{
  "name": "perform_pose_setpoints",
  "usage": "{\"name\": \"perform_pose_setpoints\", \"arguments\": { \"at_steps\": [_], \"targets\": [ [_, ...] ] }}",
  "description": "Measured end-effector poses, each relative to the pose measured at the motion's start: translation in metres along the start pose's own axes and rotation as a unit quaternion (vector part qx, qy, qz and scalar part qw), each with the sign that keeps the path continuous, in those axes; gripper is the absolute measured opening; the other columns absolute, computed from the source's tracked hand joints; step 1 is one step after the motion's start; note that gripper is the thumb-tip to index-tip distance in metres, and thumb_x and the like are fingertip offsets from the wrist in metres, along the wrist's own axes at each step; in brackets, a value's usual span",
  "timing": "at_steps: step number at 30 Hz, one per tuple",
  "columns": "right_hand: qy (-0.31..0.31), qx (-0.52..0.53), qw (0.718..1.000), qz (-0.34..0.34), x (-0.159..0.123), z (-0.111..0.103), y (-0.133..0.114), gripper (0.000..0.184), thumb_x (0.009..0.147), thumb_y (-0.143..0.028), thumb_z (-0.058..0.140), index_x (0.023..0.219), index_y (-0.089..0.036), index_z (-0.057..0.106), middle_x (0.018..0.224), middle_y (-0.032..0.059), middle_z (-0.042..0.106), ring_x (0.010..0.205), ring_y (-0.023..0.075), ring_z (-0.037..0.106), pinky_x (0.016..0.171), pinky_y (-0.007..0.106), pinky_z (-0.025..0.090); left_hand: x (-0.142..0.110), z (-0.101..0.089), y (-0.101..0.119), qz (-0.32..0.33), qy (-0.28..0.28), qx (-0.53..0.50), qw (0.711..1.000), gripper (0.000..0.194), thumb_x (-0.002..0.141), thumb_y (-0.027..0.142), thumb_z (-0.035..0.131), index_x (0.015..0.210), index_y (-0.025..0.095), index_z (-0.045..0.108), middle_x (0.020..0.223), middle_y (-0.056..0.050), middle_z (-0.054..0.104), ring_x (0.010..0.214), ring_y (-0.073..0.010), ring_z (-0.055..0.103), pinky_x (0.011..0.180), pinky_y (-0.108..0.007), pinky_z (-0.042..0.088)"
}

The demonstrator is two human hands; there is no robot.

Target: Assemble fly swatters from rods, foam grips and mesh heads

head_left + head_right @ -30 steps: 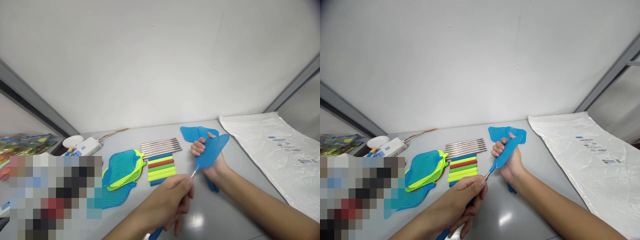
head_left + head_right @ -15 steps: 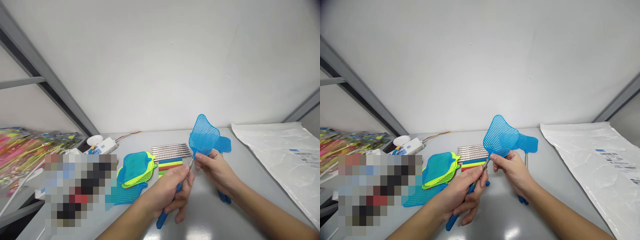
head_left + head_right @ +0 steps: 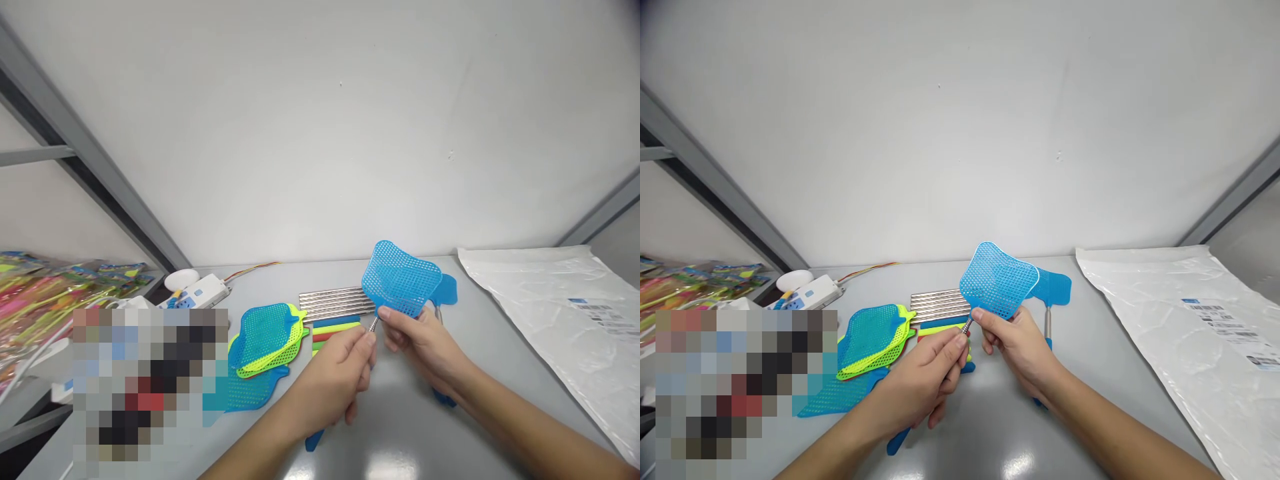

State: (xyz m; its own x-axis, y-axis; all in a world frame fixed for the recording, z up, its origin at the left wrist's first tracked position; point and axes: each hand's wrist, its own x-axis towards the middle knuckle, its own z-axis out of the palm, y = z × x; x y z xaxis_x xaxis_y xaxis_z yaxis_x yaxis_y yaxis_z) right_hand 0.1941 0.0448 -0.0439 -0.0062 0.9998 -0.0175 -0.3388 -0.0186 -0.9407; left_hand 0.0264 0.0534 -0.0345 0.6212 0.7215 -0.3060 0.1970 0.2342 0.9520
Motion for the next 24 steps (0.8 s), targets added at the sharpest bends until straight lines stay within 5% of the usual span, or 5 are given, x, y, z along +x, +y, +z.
{"name": "perform_pose_setpoints", "arguments": {
  "at_steps": [3,11,18,24],
  "targets": [
    [-0.007,0.003,1.000,0.022,0.0019,-0.0013,0.0023,0.037,0.081,-0.036,0.071,0.064,-0.021,0.042,0.056,-0.0067,0.034,0.053,0.0094,0.031,0.050,0.025,0.035,0.0032,0.0006,-0.0041,-0.002,0.012,0.005,1.000,0.037,0.093,0.056,0.040,0.081,0.021,0.046,0.050,0.012,0.033,0.027,-0.0036,0.027,0.027,-0.015,0.034],
    [-0.031,-0.007,0.997,0.067,0.0000,0.0016,0.0062,0.032,0.084,-0.044,0.066,0.073,-0.021,0.047,0.056,-0.0078,0.035,0.053,0.0094,0.034,0.053,0.026,0.031,0.0056,0.0016,-0.0074,-0.007,-0.060,-0.119,0.991,0.030,0.094,0.049,0.042,0.083,0.020,0.046,0.052,0.012,0.040,0.022,-0.0025,0.025,0.029,-0.018,0.039],
    [-0.073,-0.062,0.995,0.041,-0.0045,0.0045,0.0073,0.039,0.089,-0.046,0.060,0.064,-0.019,0.046,0.054,-0.0046,0.044,0.053,0.0098,0.037,0.054,0.027,0.029,0.0047,0.0009,-0.0074,-0.028,-0.123,-0.236,0.963,0.032,0.096,0.053,0.036,0.102,0.023,0.045,0.049,0.013,0.041,0.025,-0.0051,0.032,0.036,-0.023,0.048],
    [-0.028,-0.052,0.998,0.010,-0.0034,0.0040,0.0082,0.032,0.081,-0.044,0.070,0.072,-0.020,0.050,0.060,-0.0059,0.042,0.054,0.0097,0.034,0.051,0.026,0.031,0.0071,-0.0034,-0.0060,-0.023,-0.163,-0.232,0.959,0.031,0.096,0.051,0.036,0.088,0.022,0.043,0.044,0.013,0.033,0.024,-0.0052,0.032,0.035,-0.019,0.044]
  ]
}}
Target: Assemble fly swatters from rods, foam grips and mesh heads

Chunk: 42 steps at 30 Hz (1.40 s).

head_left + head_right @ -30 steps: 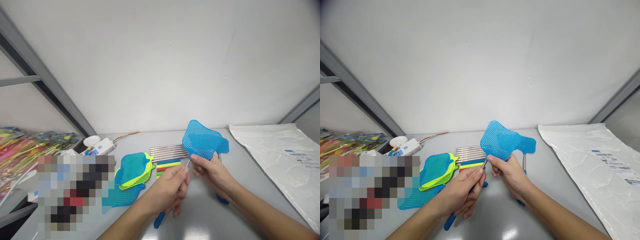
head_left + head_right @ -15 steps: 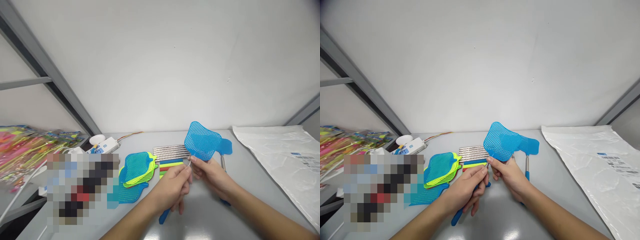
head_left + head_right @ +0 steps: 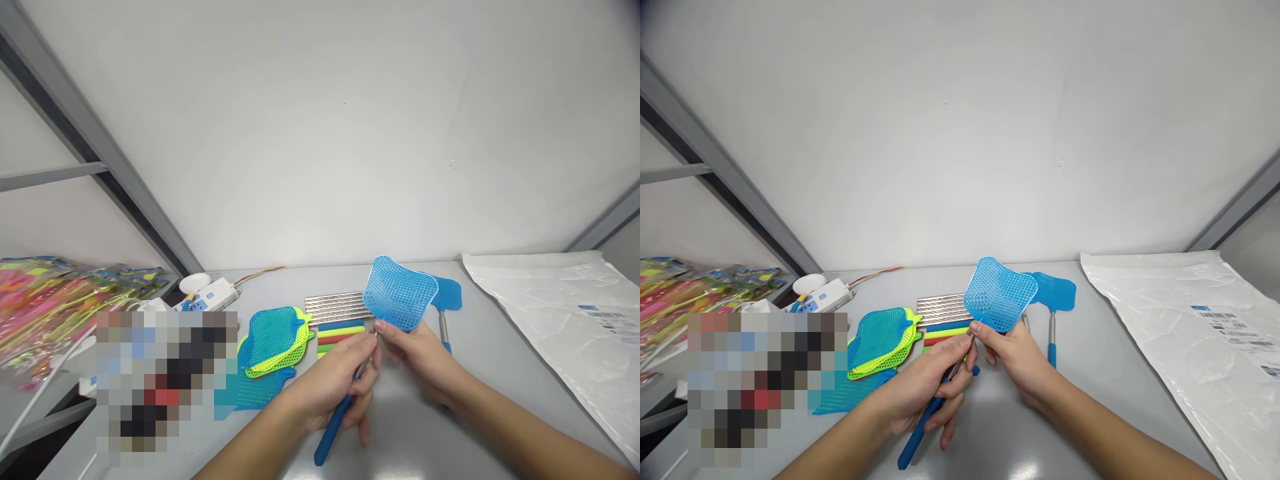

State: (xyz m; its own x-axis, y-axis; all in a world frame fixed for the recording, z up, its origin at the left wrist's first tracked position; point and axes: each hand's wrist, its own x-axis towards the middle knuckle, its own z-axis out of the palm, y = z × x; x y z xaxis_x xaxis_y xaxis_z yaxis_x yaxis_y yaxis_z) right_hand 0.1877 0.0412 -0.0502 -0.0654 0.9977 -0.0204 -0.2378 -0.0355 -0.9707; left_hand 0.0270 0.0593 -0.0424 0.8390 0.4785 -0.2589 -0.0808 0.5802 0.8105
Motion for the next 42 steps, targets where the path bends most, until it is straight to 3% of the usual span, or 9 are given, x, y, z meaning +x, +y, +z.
{"name": "perform_pose_setpoints", "arguments": {
  "at_steps": [5,12,17,25,28,33,35,37,42],
  "targets": [
    [0.034,-0.002,0.999,-0.019,0.008,-0.011,-0.011,0.026,0.081,-0.044,0.069,0.083,-0.019,0.061,0.059,-0.0070,0.033,0.053,0.0095,0.028,0.047,0.025,0.031,0.000,0.005,0.004,-0.023,0.011,0.008,1.000,0.033,0.096,0.054,0.034,0.085,0.023,0.040,0.044,0.014,0.033,0.024,-0.0050,0.030,0.035,-0.019,0.043],
    [0.074,-0.002,0.996,-0.057,0.016,-0.032,-0.024,0.028,0.080,-0.044,0.070,0.074,-0.019,0.061,0.057,-0.0062,0.030,0.056,0.0113,0.029,0.053,0.027,0.035,0.001,0.006,0.003,-0.034,-0.007,-0.017,0.999,0.035,0.098,0.048,0.032,0.079,0.021,0.044,0.043,0.011,0.035,0.028,-0.0067,0.031,0.037,-0.023,0.049],
    [0.033,-0.001,0.998,-0.046,0.012,-0.023,-0.014,0.027,0.082,-0.044,0.068,0.077,-0.021,0.055,0.059,-0.0067,0.036,0.053,0.0099,0.029,0.052,0.026,0.034,-0.002,0.004,0.004,-0.027,-0.003,-0.014,1.000,0.037,0.099,0.045,0.030,0.085,0.019,0.051,0.055,0.005,0.055,0.026,-0.0037,0.026,0.032,-0.022,0.045],
    [0.026,-0.057,0.997,-0.046,0.004,-0.004,-0.009,0.028,0.083,-0.047,0.066,0.084,-0.020,0.060,0.060,-0.0047,0.046,0.055,0.0108,0.039,0.053,0.026,0.037,-0.001,0.008,0.002,0.012,0.014,0.000,1.000,0.031,0.098,0.048,0.035,0.082,0.022,0.042,0.044,0.013,0.037,0.025,-0.0033,0.018,0.033,-0.020,0.044],
    [0.110,0.001,0.993,-0.053,0.018,-0.031,-0.021,0.030,0.081,-0.048,0.069,0.078,-0.019,0.062,0.054,-0.0073,0.033,0.050,0.0091,0.029,0.048,0.026,0.036,-0.004,0.008,0.001,-0.013,0.012,0.016,1.000,0.032,0.098,0.048,0.035,0.080,0.022,0.041,0.043,0.013,0.036,0.026,-0.0037,0.018,0.033,-0.019,0.042],
    [0.264,0.171,0.938,-0.146,0.038,-0.121,-0.062,0.033,0.073,-0.040,0.079,0.066,-0.021,0.053,0.052,-0.0100,0.020,0.046,0.0077,0.017,0.041,0.021,0.031,-0.009,0.021,-0.008,-0.066,-0.025,0.061,0.996,0.032,0.098,0.040,0.034,0.074,0.020,0.042,0.041,0.011,0.036,0.026,-0.0029,0.020,0.038,-0.015,0.041],
    [0.258,0.175,0.935,-0.169,0.038,-0.140,-0.072,0.028,0.073,-0.037,0.080,0.069,-0.021,0.056,0.054,-0.0096,0.022,0.047,0.0073,0.021,0.043,0.019,0.035,-0.007,0.025,-0.009,-0.063,-0.016,0.046,0.997,0.033,0.099,0.042,0.031,0.075,0.021,0.041,0.042,0.012,0.035,0.025,-0.0030,0.018,0.037,-0.015,0.038],
    [0.227,0.142,0.949,-0.164,0.038,-0.137,-0.072,0.025,0.074,-0.038,0.078,0.072,-0.020,0.061,0.056,-0.0084,0.027,0.050,0.0078,0.027,0.050,0.021,0.042,-0.005,0.026,-0.007,-0.045,0.008,0.016,0.999,0.035,0.099,0.046,0.031,0.075,0.022,0.040,0.045,0.012,0.035,0.026,-0.0034,0.016,0.033,-0.015,0.036],
    [0.138,0.062,0.984,-0.089,0.039,-0.089,-0.044,0.027,0.081,-0.044,0.070,0.083,-0.018,0.071,0.062,-0.0032,0.042,0.057,0.0104,0.038,0.055,0.026,0.043,-0.003,0.018,0.000,-0.010,0.027,0.017,0.999,0.037,0.098,0.047,0.036,0.072,0.021,0.041,0.048,0.010,0.037,0.026,-0.0030,0.017,0.031,-0.016,0.036]
  ]
}}
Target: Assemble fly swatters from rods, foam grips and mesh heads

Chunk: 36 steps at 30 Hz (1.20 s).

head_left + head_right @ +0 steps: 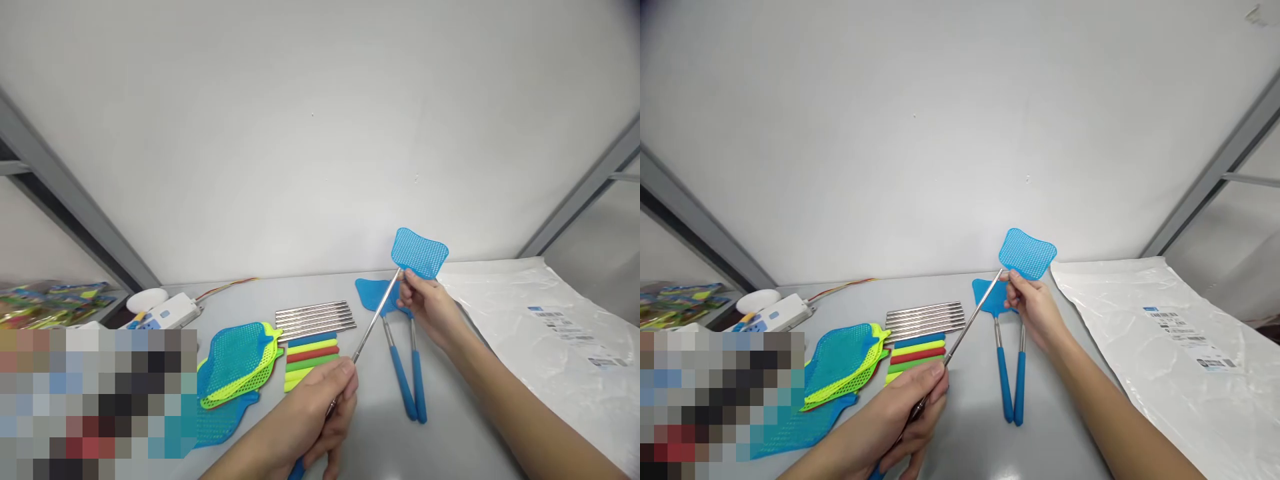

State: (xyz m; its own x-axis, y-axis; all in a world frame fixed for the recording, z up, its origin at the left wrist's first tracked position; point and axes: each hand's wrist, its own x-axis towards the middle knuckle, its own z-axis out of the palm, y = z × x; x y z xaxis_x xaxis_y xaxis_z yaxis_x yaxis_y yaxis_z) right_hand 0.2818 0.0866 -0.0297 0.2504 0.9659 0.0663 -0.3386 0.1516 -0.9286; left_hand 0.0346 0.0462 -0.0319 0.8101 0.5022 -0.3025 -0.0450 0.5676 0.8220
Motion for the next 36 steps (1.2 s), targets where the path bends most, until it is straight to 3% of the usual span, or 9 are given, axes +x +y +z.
{"name": "perform_pose_setpoints", "arguments": {
  "at_steps": [4,9,23,36],
  "targets": [
    [-0.024,0.088,0.995,0.038,-0.011,0.019,0.008,0.029,0.080,-0.044,0.070,0.093,-0.019,0.072,0.065,-0.0036,0.043,0.058,0.0106,0.039,0.057,0.027,0.041,-0.002,-0.005,0.000,-0.008,0.001,0.014,1.000,0.036,0.098,0.044,0.038,0.071,0.020,0.043,0.048,0.008,0.040,0.028,-0.0031,0.020,0.031,-0.016,0.036],
    [-0.028,0.145,0.986,0.074,-0.014,0.020,0.000,0.023,0.080,-0.040,0.071,0.089,-0.018,0.071,0.063,-0.0050,0.040,0.056,0.0096,0.036,0.056,0.025,0.039,0.000,-0.008,0.000,-0.009,0.003,0.035,0.999,0.037,0.097,0.042,0.036,0.069,0.020,0.042,0.044,0.009,0.037,0.027,-0.0035,0.018,0.031,-0.017,0.037],
    [-0.007,0.138,0.987,0.087,-0.011,0.016,-0.001,0.027,0.076,-0.043,0.074,0.085,-0.018,0.069,0.059,-0.0061,0.043,0.051,0.0080,0.038,0.049,0.023,0.039,0.002,-0.012,-0.006,-0.030,0.059,0.112,0.991,0.045,0.094,0.055,0.035,0.067,0.020,0.040,0.042,0.009,0.035,0.028,-0.0036,0.017,0.037,-0.019,0.042],
    [-0.014,0.112,0.992,0.051,-0.011,0.019,0.010,0.030,0.075,-0.045,0.074,0.085,-0.018,0.069,0.058,-0.0053,0.046,0.049,0.0086,0.041,0.047,0.024,0.044,0.006,-0.015,-0.015,-0.016,0.055,0.087,0.995,0.048,0.089,0.064,0.040,0.068,0.021,0.039,0.040,0.010,0.037,0.027,-0.0044,0.015,0.030,-0.017,0.026]
  ]
}}
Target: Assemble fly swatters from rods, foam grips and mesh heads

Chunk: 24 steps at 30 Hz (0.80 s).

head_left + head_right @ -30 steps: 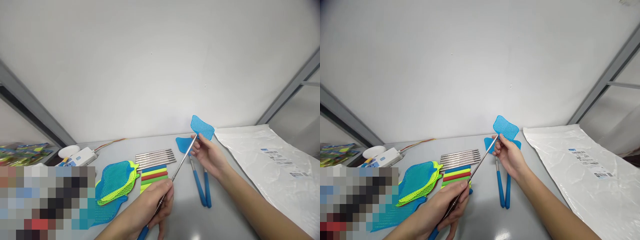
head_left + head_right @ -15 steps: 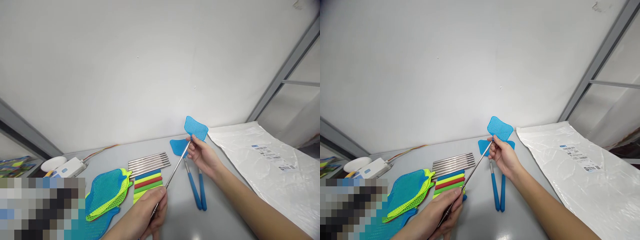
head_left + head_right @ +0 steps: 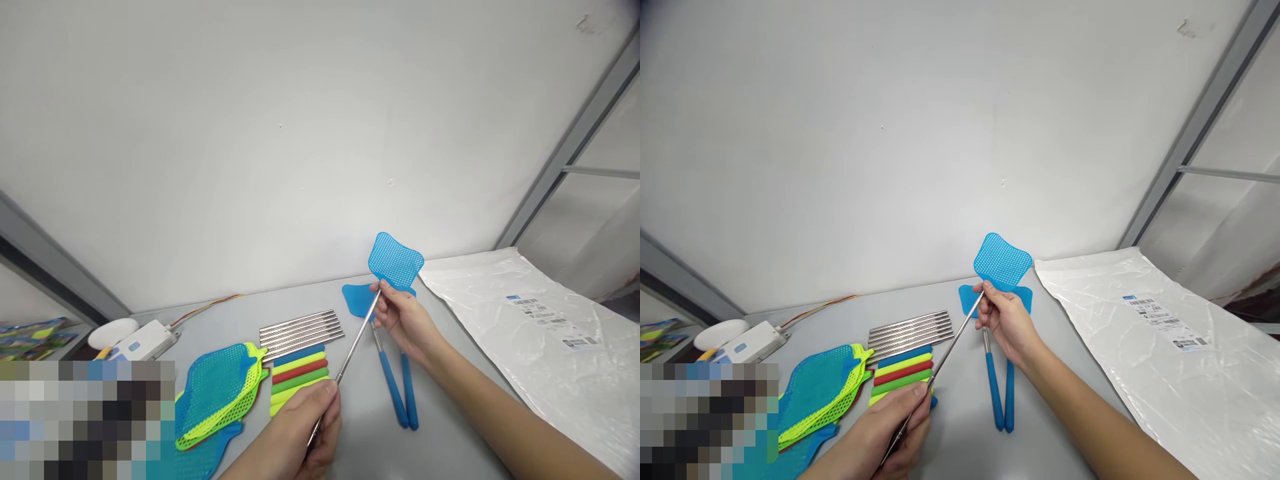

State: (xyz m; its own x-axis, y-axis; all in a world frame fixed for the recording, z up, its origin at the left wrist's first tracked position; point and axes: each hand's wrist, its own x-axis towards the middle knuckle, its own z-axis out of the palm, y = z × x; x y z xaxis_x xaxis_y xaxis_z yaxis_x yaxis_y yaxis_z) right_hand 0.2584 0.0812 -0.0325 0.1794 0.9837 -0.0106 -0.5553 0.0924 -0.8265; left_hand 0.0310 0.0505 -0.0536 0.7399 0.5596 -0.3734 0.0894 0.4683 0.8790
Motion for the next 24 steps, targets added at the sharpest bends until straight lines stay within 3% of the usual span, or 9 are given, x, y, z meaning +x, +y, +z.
{"name": "perform_pose_setpoints", "arguments": {
  "at_steps": [5,11,15,19,24],
  "targets": [
    [0.019,-0.008,1.000,0.005,-0.010,0.012,0.014,0.029,0.078,-0.045,0.072,0.082,-0.016,0.070,0.056,-0.0043,0.047,0.048,0.0087,0.042,0.047,0.024,0.045,0.006,0.002,-0.007,-0.004,-0.028,-0.074,0.997,0.047,0.086,0.066,0.044,0.069,0.022,0.036,0.039,0.011,0.034,0.025,-0.0031,0.012,0.027,-0.014,0.017],
    [-0.072,-0.017,0.994,0.077,-0.033,0.039,0.043,0.034,0.082,-0.049,0.067,0.088,-0.016,0.070,0.057,-0.0033,0.049,0.048,0.0097,0.044,0.044,0.025,0.043,-0.003,0.003,0.014,0.025,-0.008,-0.078,0.997,0.042,0.092,0.058,0.040,0.073,0.021,0.039,0.045,0.012,0.036,0.025,-0.0018,0.014,0.031,-0.017,0.038],
    [-0.098,-0.022,0.992,0.077,-0.038,0.043,0.051,0.032,0.086,-0.047,0.064,0.092,-0.016,0.070,0.058,-0.0036,0.049,0.050,0.0094,0.046,0.048,0.024,0.041,-0.008,0.000,0.025,0.005,-0.038,-0.103,0.994,0.035,0.098,0.046,0.033,0.079,0.020,0.048,0.048,0.010,0.041,0.025,-0.0028,0.019,0.032,-0.022,0.045],
    [-0.143,-0.056,0.983,0.103,-0.044,0.042,0.060,0.031,0.089,-0.044,0.061,0.092,-0.014,0.068,0.056,-0.0036,0.048,0.052,0.0088,0.045,0.053,0.024,0.038,-0.006,0.001,0.023,0.039,-0.014,-0.131,0.990,0.033,0.098,0.048,0.036,0.087,0.021,0.051,0.046,0.012,0.037,0.024,-0.0027,0.016,0.033,-0.025,0.049],
    [-0.109,-0.035,0.989,0.099,-0.047,0.041,0.061,0.025,0.087,-0.042,0.064,0.090,-0.017,0.060,0.060,-0.0062,0.040,0.054,0.0081,0.037,0.052,0.023,0.037,-0.007,0.001,0.023,0.046,-0.016,-0.118,0.992,0.031,0.099,0.045,0.037,0.084,0.020,0.049,0.045,0.013,0.034,0.025,-0.0020,0.015,0.032,-0.022,0.047]
  ]
}}
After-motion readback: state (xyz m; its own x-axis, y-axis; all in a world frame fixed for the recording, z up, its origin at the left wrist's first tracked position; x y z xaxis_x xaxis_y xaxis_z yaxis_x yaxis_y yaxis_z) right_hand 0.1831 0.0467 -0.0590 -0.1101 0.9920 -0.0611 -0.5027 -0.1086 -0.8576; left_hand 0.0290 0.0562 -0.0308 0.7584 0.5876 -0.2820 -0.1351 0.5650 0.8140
